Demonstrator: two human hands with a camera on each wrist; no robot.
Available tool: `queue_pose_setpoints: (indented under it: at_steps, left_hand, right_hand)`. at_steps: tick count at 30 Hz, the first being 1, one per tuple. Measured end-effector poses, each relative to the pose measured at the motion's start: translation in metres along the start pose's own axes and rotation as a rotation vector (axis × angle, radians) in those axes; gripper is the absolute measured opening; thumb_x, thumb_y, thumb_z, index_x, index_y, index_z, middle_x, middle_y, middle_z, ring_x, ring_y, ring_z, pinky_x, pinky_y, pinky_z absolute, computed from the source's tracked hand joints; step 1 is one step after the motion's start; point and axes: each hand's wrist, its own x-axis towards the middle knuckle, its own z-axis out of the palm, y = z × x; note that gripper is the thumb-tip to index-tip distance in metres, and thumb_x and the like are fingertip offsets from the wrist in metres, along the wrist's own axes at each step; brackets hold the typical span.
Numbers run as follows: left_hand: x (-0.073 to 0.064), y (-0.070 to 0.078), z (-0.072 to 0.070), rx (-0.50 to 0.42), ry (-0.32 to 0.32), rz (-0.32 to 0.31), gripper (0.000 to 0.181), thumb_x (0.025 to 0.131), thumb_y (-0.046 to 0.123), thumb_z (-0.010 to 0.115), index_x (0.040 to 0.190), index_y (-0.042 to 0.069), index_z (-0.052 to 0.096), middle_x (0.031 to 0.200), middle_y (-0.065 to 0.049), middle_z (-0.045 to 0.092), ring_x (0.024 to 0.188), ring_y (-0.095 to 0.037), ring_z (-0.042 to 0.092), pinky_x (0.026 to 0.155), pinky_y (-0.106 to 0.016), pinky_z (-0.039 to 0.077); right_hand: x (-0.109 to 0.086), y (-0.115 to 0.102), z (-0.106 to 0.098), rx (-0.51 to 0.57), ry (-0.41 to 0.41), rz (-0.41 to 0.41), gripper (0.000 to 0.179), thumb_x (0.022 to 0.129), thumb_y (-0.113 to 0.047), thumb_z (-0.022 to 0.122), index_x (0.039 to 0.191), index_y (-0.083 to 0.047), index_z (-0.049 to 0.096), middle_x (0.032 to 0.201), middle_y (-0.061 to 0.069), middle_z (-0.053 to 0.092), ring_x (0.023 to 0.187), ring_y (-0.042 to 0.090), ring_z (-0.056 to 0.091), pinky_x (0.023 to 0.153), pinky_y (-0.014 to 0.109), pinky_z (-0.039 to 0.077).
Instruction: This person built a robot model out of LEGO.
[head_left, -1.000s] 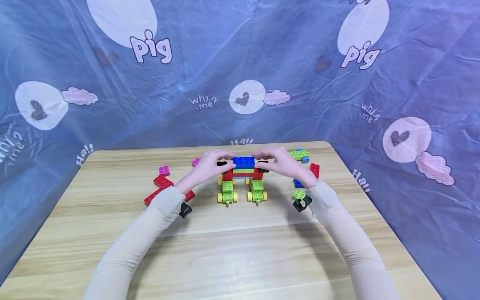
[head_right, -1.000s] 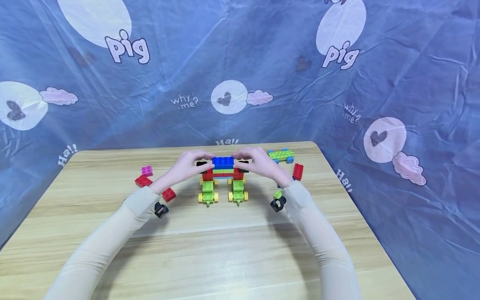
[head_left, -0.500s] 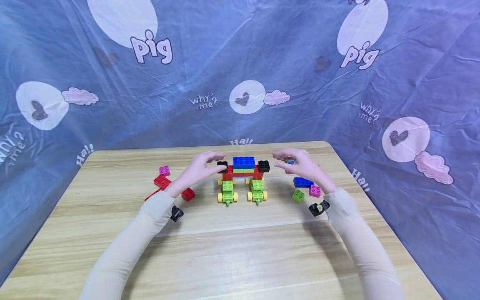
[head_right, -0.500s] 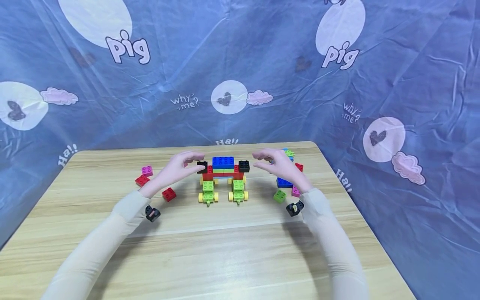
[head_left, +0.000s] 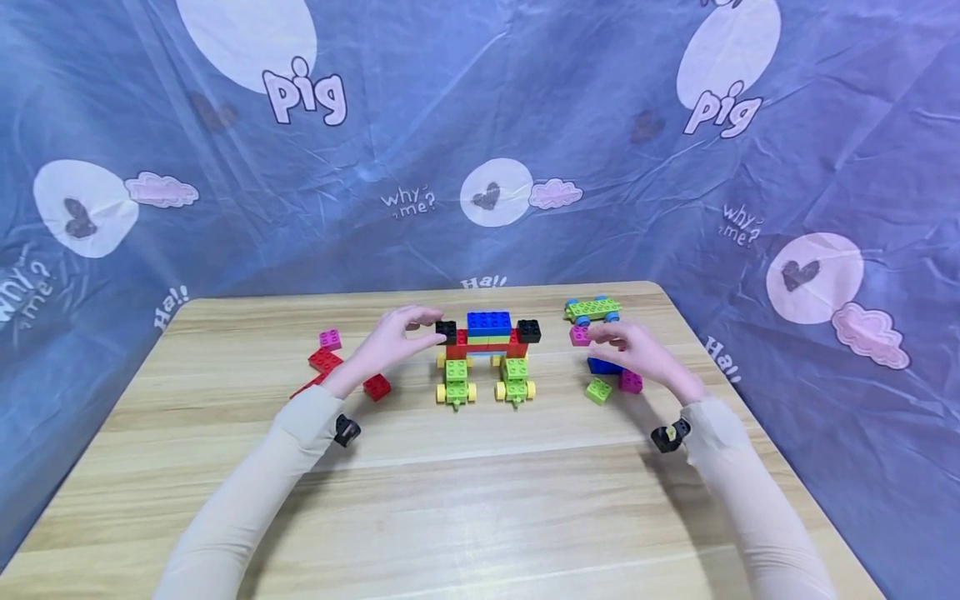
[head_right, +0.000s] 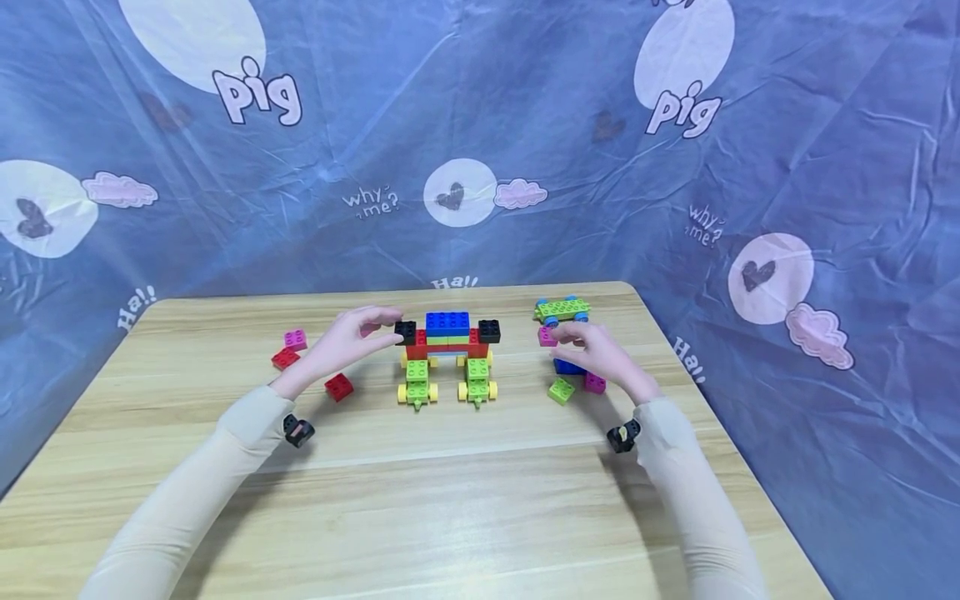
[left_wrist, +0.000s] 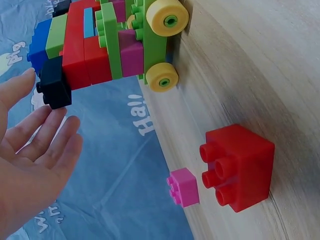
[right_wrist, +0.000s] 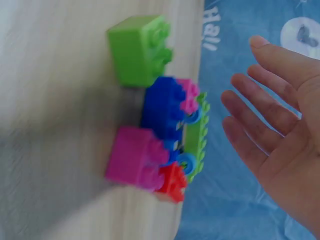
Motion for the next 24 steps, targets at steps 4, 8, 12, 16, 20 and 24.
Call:
queue_pose_setpoints:
  at_steps: [4, 8, 12, 16, 20, 24]
  left_hand:
    - [-0.001, 0.0, -0.002, 0.004, -0.007, -0.002, 0.047, 0.092, 0.025, 0.071, 0.132, 0.003, 0.061, 0.131, -0.015, 0.065, 0.119, -0.032, 0.062, 0.106, -0.047, 0.051]
    - [-0.001, -0.001, -0.002, 0.002, -0.013, -0.013, 0.046, 0.092, 0.025, 0.07, 0.132, 0.004, 0.061, 0.131, -0.015, 0.065, 0.118, -0.032, 0.062, 0.105, -0.048, 0.051]
    - [-0.002, -0.003, -0.002, 0.001, -0.023, -0.016, 0.046, 0.093, 0.025, 0.07, 0.132, 0.003, 0.061, 0.132, -0.014, 0.065, 0.118, -0.031, 0.062, 0.105, -0.047, 0.052]
    - [-0.003, -0.004, -0.002, 0.003, -0.025, -0.008, 0.045, 0.093, 0.023, 0.069, 0.132, 0.002, 0.061, 0.132, -0.015, 0.065, 0.118, -0.032, 0.062, 0.104, -0.047, 0.052]
    - [-0.004, -0.004, -0.002, 0.008, -0.025, -0.008, 0.043, 0.094, 0.022, 0.068, 0.132, 0.002, 0.061, 0.132, -0.015, 0.065, 0.118, -0.032, 0.063, 0.104, -0.047, 0.052]
    - [-0.004, -0.004, -0.002, 0.003, -0.029, -0.016, 0.042, 0.094, 0.021, 0.068, 0.132, 0.002, 0.061, 0.131, -0.016, 0.065, 0.118, -0.033, 0.062, 0.103, -0.047, 0.052]
  right_hand:
    - [-0.006, 0.008, -0.001, -0.065, -0.037, 0.029, 0.032, 0.09, -0.011, 0.071, 0.117, 0.005, 0.067, 0.114, 0.021, 0.072, 0.108, 0.038, 0.067, 0.095, 0.053, 0.054]
    - [-0.009, 0.015, -0.001, -0.108, -0.06, 0.045, 0.033, 0.091, -0.012, 0.071, 0.119, 0.005, 0.067, 0.115, 0.02, 0.072, 0.109, 0.038, 0.067, 0.097, 0.053, 0.052]
    - [-0.011, 0.018, 0.001, -0.101, -0.068, 0.058, 0.033, 0.09, -0.01, 0.071, 0.118, 0.006, 0.067, 0.116, 0.022, 0.072, 0.109, 0.039, 0.067, 0.097, 0.054, 0.052]
    - [-0.011, 0.018, 0.003, -0.109, -0.079, 0.063, 0.031, 0.089, -0.011, 0.072, 0.116, 0.004, 0.068, 0.115, 0.02, 0.073, 0.109, 0.037, 0.068, 0.096, 0.054, 0.052]
    - [-0.01, 0.017, 0.006, -0.13, -0.082, 0.044, 0.029, 0.089, -0.01, 0.071, 0.114, 0.003, 0.07, 0.115, 0.021, 0.072, 0.109, 0.038, 0.067, 0.096, 0.054, 0.053]
    - [-0.006, 0.014, 0.009, -0.136, -0.095, 0.035, 0.028, 0.09, -0.013, 0.072, 0.114, 0.001, 0.071, 0.114, 0.019, 0.073, 0.107, 0.037, 0.068, 0.094, 0.053, 0.054]
